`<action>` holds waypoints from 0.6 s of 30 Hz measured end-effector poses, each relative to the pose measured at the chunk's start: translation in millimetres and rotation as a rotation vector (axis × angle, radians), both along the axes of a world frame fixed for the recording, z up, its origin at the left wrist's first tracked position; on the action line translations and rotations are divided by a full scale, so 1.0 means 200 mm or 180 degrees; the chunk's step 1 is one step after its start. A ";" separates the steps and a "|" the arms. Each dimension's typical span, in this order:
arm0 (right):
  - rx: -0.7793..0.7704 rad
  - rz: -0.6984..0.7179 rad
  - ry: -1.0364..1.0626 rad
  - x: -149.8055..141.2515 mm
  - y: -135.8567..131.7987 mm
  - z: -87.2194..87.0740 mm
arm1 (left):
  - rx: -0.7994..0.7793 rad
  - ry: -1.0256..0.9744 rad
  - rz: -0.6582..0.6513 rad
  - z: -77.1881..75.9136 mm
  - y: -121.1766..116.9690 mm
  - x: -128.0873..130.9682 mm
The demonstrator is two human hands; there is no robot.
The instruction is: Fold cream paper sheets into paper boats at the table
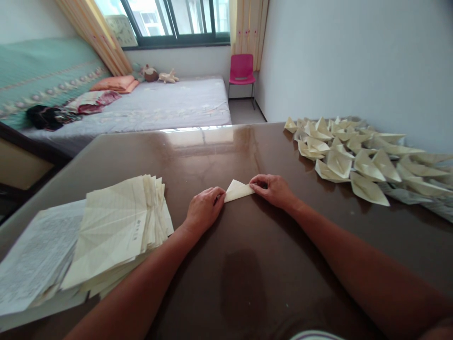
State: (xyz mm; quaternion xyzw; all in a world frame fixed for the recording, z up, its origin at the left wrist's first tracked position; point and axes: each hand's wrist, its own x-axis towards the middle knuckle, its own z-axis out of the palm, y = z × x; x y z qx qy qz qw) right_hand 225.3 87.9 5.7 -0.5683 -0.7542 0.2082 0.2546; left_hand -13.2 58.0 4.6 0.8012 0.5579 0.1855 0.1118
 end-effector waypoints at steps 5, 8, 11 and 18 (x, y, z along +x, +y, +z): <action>0.0009 -0.0071 -0.0003 -0.02 -0.01 0.00 | -0.0009 0.0270 0.0098 0.01 0.01 0.01; 0.0040 -0.0065 -0.0025 -0.02 -0.02 0.00 | -0.0035 0.0416 0.0135 0.02 0.00 0.02; 0.0066 -0.0051 -0.0058 -0.03 -0.02 0.00 | -0.0050 0.0529 0.0160 0.03 0.00 0.03; 0.0253 0.0036 -0.0078 -0.02 -0.02 -0.02 | 0.0171 0.0840 0.0125 0.01 -0.02 0.04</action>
